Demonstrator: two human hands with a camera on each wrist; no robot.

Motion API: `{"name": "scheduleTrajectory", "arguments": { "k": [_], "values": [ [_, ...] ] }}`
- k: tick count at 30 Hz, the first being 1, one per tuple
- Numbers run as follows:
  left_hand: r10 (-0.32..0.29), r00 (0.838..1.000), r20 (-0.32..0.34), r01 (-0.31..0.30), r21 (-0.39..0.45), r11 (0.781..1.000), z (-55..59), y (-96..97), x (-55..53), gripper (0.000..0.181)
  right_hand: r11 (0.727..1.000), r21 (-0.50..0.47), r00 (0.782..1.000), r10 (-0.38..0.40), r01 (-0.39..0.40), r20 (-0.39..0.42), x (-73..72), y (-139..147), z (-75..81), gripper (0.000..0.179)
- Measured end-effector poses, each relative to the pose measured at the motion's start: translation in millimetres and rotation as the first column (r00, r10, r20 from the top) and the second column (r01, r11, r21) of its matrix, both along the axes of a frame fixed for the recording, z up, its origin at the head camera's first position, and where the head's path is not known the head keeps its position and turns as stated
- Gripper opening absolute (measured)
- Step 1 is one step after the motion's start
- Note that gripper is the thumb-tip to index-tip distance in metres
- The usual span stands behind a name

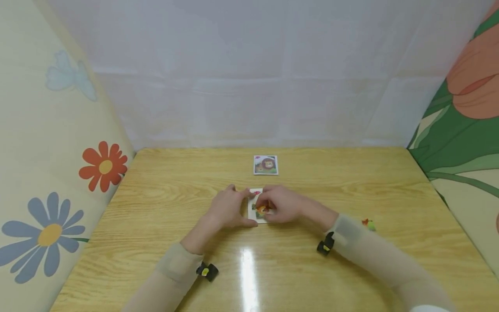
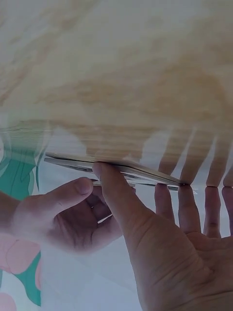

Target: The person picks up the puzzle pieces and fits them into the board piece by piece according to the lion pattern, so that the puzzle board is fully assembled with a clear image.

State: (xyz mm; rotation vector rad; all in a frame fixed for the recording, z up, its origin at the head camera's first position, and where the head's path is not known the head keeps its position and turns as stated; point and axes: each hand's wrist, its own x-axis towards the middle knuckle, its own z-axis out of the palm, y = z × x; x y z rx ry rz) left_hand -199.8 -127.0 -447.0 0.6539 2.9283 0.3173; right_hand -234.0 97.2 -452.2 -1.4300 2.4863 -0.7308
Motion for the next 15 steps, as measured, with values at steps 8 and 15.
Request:
{"name": "scheduleTrajectory", "arguments": {
  "k": [8,15],
  "values": [
    [-0.003,1.000,0.000,0.003,0.006,1.000,0.8,-0.4,-0.2,0.086,1.000,0.013,1.000,0.004,-0.004,0.012,1.8,-6.0,-8.1,0.027],
    [-0.007,1.000,-0.010,0.007,0.014,1.000,-1.2,-0.6,-1.2,0.085,1.000,0.015,0.999,0.024,-0.024,-0.023,1.7,-8.1,-7.4,0.023]
  ]
}}
